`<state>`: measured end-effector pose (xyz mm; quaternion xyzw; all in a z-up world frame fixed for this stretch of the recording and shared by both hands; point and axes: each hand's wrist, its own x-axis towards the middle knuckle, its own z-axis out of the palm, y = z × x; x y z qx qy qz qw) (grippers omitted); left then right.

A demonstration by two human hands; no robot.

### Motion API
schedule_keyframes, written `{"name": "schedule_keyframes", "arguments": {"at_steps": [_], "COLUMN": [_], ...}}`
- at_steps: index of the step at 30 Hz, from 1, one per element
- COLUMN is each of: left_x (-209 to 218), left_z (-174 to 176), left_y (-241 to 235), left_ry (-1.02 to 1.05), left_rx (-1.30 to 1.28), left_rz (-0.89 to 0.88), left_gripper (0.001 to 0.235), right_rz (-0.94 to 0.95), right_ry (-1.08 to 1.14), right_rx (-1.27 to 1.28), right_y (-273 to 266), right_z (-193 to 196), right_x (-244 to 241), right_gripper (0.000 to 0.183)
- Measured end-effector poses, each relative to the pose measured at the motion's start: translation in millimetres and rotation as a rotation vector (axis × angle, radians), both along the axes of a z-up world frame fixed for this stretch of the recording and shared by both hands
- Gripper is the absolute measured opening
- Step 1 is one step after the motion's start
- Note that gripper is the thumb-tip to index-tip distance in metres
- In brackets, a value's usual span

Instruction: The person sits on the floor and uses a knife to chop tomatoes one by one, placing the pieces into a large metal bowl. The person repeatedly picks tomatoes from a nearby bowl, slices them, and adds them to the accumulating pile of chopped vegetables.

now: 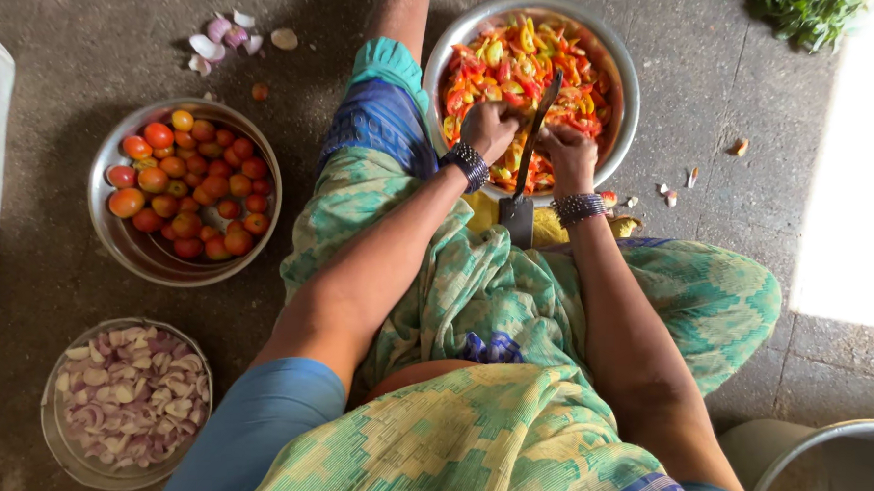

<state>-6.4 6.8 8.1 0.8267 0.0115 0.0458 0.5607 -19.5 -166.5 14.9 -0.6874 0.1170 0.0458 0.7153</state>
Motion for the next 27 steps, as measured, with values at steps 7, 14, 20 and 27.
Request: {"name": "schedule_keyframes", "arguments": {"at_steps": [7, 14, 20, 27], "left_x": [19.0, 2.4, -33.3, -54.8], "left_z": [-40.7, -14.6, 26.8, 65.7], "left_y": [21.9, 30.5, 11.9, 3.7], "left_ry": [-0.045, 0.231, 0.321, 0.232], "left_rx": [-0.731, -1.061, -1.105, -0.914], "left_rz": [0.161, 0.141, -0.014, -0.159], "left_gripper": [0.066, 0.062, 0.086, 0.099], "right_rz": [-0.087, -0.042, 0.472, 0.506], "right_ry": [-0.246, -0.125, -0.079, -0.390], "right_rx": [0.288, 0.222, 0.001, -0.361], "right_y": [-16.3, -44.8, -17.3, 17.2], "right_z": [40.0, 68.5, 95.3, 108.1], "right_x": [-4.9, -30.4, -57.4, -71.1], "right_gripper": [0.058, 0.031, 0.035, 0.056]}}
